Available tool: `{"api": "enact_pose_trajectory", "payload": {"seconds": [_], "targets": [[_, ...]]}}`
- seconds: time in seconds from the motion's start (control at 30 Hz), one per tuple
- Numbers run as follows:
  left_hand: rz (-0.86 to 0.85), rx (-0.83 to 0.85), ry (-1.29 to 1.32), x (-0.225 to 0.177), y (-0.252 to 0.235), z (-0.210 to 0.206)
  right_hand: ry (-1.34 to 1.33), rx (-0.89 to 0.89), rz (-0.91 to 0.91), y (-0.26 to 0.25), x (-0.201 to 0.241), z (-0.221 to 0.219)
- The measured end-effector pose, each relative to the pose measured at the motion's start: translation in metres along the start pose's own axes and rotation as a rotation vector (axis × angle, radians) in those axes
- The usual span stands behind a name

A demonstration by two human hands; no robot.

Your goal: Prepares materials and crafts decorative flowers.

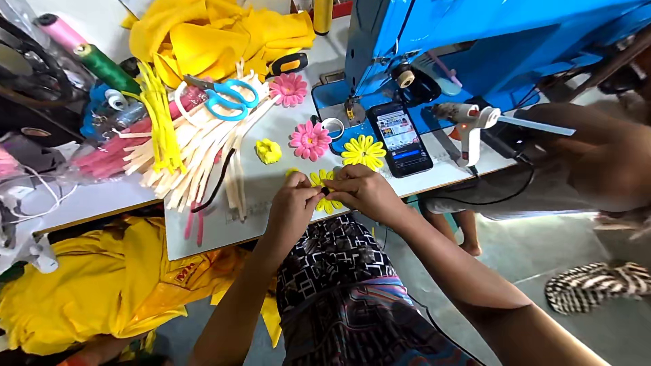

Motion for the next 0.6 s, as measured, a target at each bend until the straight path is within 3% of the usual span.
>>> {"api": "enact_pose_trajectory", "payload": {"seconds": [0.6], "targets": [[0.013,-0.118,-0.092,0.015,0.011,-0.011,0.05,0.025,0.009,0.004,0.001,-0.002]]}}
Point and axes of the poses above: each hand's wrist, its own y-axis away from the middle knuckle, its own z-axis out of the back of the hand, x = y × z, the point moved 1 cm from there along -y, towards the middle knuckle, and after that the axes turned 1 degree about -z, right-handed, at the moved point
